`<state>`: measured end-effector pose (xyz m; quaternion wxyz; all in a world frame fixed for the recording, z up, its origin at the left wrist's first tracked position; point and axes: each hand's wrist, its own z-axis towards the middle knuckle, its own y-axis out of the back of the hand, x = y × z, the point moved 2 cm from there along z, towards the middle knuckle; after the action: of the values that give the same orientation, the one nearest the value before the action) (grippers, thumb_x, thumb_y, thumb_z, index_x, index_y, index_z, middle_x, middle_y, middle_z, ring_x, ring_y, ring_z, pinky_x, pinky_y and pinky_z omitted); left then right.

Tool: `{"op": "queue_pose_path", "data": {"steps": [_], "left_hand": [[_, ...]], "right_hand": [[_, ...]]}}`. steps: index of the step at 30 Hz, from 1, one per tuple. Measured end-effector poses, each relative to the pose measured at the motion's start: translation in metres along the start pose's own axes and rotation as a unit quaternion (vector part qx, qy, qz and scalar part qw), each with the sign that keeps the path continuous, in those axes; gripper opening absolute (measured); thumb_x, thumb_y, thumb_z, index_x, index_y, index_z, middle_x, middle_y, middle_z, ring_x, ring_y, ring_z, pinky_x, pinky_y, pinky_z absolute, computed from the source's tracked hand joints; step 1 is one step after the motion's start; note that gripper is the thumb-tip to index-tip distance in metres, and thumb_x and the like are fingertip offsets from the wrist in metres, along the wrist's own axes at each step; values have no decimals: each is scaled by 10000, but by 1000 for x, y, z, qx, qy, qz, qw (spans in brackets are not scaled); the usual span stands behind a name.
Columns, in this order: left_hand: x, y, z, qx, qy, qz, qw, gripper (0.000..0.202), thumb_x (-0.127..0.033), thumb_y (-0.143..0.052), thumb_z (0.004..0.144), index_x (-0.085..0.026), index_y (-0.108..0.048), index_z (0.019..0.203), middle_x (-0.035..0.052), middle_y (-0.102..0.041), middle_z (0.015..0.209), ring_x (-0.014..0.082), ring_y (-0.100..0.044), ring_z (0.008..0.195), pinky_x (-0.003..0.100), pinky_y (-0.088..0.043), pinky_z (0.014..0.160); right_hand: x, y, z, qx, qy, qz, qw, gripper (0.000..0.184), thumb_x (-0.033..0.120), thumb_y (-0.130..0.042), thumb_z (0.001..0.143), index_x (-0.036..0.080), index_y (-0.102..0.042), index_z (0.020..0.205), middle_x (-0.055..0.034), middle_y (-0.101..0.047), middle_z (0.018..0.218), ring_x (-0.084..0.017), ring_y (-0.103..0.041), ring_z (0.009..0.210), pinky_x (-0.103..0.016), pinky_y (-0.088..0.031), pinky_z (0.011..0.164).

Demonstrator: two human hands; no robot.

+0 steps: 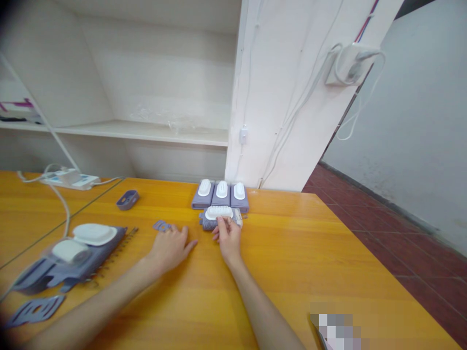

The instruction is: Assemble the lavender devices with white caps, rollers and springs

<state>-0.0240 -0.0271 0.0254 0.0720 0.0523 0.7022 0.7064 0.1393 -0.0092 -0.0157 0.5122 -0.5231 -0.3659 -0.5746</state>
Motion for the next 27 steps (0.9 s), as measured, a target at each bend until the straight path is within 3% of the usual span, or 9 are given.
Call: {"op": "queue_pose_path", "data": {"steps": [5,10,14,19,25,27], "left_hand": [[-25,6,-28,46,-117,-81,989,301,-365,-411,839,-174,-589,989,198,-597,983,316,-562,942,414,-396,776],[-14,10,-14,25,-190,-88,977,290,-182,-466,774,-220,-566,1044,124,-553,1050,279,-499,1015,389,-380,822],[14,5,11,74,-204,-117,969,493,-276,-646,657,-281,-530,1136,71,-532,1093,266,-473,1049,370,-365,865],[38,-9,36,80,-205,-170,961,297,-344,-675,647,-220,-597,905,46,-554,972,212,-511,920,286,-381,769],[36,-16,42,79,-197,-246,946,215,-348,-634,680,-186,-519,762,-11,-562,726,135,-505,654,236,-360,577],[29,-14,42,98,-182,-311,928,203,-366,-579,731,-181,-504,764,-17,-564,667,117,-507,564,227,-358,518]], "right_hand": [[0,0,1,9,-51,36,998,398,541,-540,768,152,-574,846,-23,-651,598,-128,-602,442,-178,-403,358],[5,4,2,12,-80,88,993,365,534,-569,741,171,-555,779,-44,-670,612,-161,-626,462,-222,-452,387],[3,8,4,9,-90,110,990,371,535,-549,758,165,-545,788,-45,-672,613,-160,-636,473,-212,-455,404],[-3,10,6,12,-93,137,986,374,527,-549,768,158,-541,822,-52,-676,623,-156,-637,475,-205,-457,417],[-4,11,7,5,-91,151,984,391,537,-558,756,150,-549,818,-63,-673,618,-163,-631,464,-221,-466,405],[-3,10,6,9,-84,152,985,378,522,-566,757,152,-546,831,-58,-673,623,-163,-633,466,-223,-472,408]]}}
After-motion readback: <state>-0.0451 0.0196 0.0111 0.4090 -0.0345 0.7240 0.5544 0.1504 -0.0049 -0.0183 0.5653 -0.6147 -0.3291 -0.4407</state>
